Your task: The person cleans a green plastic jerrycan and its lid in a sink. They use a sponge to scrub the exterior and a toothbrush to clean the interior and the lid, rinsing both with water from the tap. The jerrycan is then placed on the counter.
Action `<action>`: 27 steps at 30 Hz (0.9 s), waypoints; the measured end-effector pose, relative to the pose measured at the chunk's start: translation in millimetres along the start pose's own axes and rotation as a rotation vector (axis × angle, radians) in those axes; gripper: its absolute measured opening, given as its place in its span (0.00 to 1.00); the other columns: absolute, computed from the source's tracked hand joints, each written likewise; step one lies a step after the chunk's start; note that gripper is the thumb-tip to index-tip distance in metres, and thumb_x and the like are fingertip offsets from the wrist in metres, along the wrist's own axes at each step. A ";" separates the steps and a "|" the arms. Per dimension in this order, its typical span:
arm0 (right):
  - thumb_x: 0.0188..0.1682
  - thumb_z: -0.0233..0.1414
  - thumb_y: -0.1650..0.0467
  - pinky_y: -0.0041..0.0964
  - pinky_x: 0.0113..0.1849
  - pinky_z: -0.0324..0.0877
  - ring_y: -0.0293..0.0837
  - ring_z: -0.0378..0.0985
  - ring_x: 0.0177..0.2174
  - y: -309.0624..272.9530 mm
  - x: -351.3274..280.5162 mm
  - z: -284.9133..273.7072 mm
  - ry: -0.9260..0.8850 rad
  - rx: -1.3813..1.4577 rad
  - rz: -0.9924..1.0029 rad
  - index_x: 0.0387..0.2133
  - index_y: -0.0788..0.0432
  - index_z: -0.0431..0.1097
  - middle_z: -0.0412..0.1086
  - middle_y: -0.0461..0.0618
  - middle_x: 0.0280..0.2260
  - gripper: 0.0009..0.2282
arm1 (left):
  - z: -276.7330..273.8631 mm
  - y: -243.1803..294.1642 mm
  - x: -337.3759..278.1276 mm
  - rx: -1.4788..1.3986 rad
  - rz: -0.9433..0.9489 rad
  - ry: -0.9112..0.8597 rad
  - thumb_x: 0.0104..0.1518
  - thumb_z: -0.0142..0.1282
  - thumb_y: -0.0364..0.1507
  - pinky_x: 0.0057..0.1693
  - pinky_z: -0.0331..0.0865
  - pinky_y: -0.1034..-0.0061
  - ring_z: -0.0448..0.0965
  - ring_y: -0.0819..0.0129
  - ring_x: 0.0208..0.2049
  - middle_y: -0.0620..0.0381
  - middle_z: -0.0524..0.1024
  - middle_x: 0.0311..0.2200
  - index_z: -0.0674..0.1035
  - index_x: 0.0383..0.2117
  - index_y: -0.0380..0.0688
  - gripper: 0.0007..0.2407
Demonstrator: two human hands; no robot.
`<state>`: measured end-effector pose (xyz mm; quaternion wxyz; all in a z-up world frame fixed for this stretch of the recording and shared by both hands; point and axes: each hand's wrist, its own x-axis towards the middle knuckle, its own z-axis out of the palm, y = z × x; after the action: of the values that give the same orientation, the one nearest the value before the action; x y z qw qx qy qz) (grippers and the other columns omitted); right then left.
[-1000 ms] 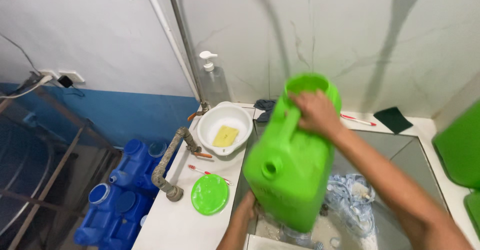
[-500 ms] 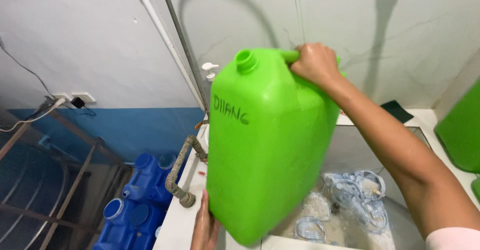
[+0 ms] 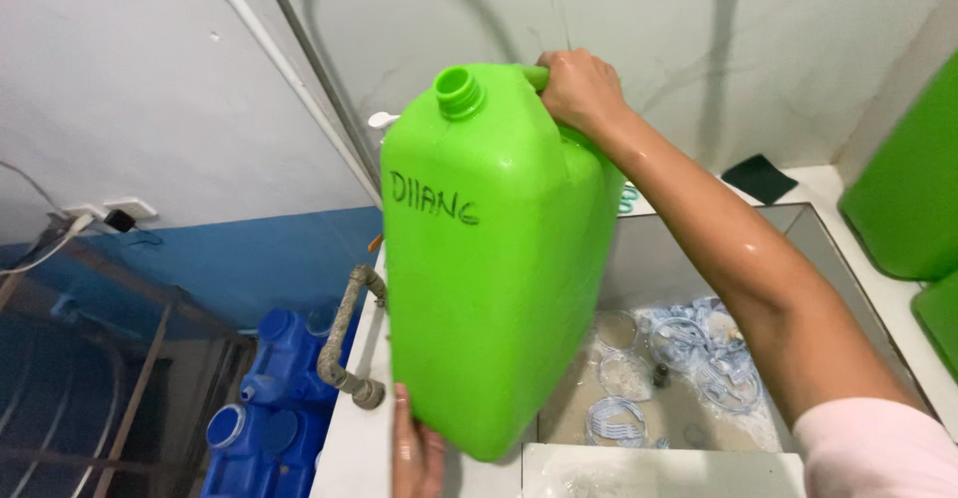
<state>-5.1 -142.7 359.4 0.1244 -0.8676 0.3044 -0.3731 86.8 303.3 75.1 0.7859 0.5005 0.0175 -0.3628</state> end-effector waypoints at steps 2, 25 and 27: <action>0.41 0.58 0.59 0.59 0.38 0.72 0.66 0.78 0.36 17.9 -6.4 27.5 -0.126 -0.164 -0.004 0.34 0.61 0.79 0.76 0.66 0.32 0.17 | -5.8 -34.6 24.6 -0.086 -0.060 0.017 0.65 0.43 0.44 0.61 0.70 0.62 0.73 0.55 0.59 0.45 0.72 0.59 0.67 0.64 0.41 0.26; 0.41 0.60 0.63 0.50 0.39 0.70 0.60 0.77 0.38 280.1 -332.0 41.9 0.093 1.500 1.080 0.53 0.62 0.67 0.75 0.65 0.37 0.26 | 421.7 3.4 -104.9 1.108 0.910 -0.879 0.62 0.49 0.44 0.53 0.70 0.59 0.75 0.51 0.42 0.39 0.75 0.43 0.65 0.66 0.40 0.29; 0.41 0.60 0.64 0.50 0.38 0.70 0.60 0.77 0.37 295.9 -326.9 36.9 0.189 1.415 1.092 0.52 0.62 0.68 0.75 0.65 0.37 0.25 | 443.4 0.1 -109.9 1.188 1.008 -0.923 0.63 0.48 0.45 0.55 0.66 0.56 0.73 0.51 0.38 0.39 0.77 0.33 0.65 0.66 0.38 0.29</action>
<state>-282.5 -172.1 15.9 0.7643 -0.2878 0.3824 -0.4321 -142.8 9.7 339.1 0.3928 0.5768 -0.7106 -0.0895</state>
